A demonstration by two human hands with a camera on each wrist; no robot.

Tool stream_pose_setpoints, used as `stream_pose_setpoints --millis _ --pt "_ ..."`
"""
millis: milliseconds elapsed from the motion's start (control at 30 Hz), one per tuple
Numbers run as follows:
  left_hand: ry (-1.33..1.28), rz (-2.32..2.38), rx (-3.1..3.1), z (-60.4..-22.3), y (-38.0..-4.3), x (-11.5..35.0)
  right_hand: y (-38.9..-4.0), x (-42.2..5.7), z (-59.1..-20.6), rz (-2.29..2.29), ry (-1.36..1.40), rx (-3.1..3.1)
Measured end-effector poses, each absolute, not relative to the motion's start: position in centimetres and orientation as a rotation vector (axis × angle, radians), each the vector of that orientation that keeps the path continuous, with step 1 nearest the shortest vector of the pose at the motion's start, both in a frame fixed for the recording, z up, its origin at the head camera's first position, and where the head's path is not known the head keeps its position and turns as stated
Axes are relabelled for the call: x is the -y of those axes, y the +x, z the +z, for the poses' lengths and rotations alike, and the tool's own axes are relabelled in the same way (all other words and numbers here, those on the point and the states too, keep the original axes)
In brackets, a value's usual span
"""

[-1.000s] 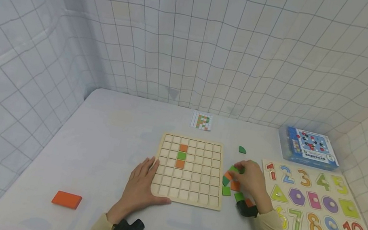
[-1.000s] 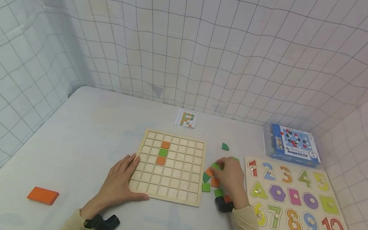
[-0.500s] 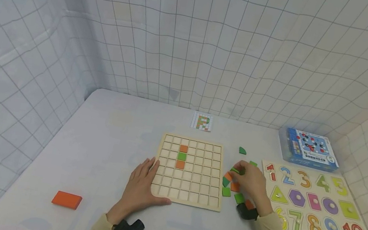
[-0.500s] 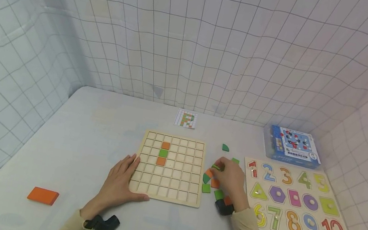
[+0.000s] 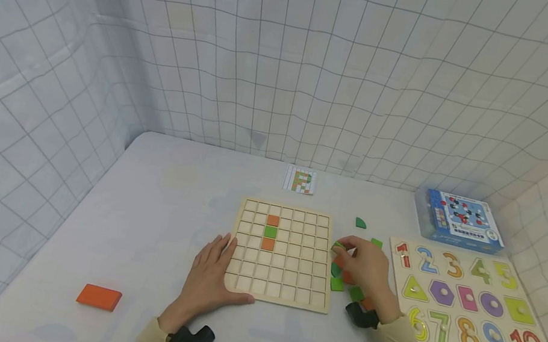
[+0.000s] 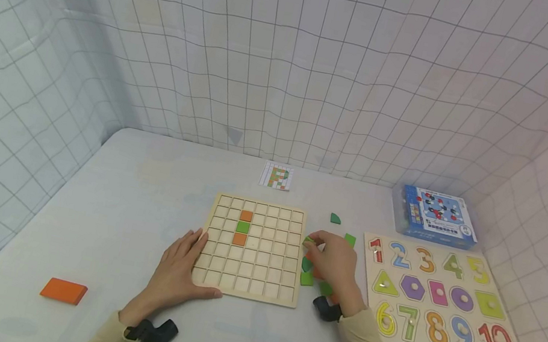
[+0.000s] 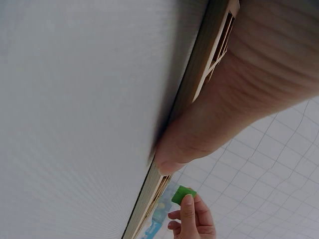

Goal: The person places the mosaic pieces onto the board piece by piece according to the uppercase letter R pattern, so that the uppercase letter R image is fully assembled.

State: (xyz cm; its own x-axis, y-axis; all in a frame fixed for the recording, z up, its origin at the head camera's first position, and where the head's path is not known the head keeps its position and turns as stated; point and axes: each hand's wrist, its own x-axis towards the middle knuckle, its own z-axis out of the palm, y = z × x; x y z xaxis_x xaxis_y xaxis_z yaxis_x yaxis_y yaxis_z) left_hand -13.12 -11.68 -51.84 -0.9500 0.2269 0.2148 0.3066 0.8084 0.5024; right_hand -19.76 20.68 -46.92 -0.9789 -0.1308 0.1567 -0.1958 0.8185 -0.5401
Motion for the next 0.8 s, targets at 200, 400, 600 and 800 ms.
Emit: stream_pose_setpoints --millis 200,400,600,800 --pt "-0.422 -0.835 2.852 -51.9 -13.1 11.8 -19.6 -18.1 -46.5 0.834 0.418 2.793" --pt "-0.425 -0.832 2.853 -51.8 -13.1 11.8 -19.3 -15.6 -46.5 0.889 0.565 2.687" --pt "-0.425 -0.826 2.854 -51.8 -13.1 11.7 -19.2 -13.3 -46.6 0.932 0.642 2.695" --pt "-0.425 -0.814 2.858 -51.9 -13.2 11.7 -19.0 -11.4 -46.6 0.964 0.67 2.765"
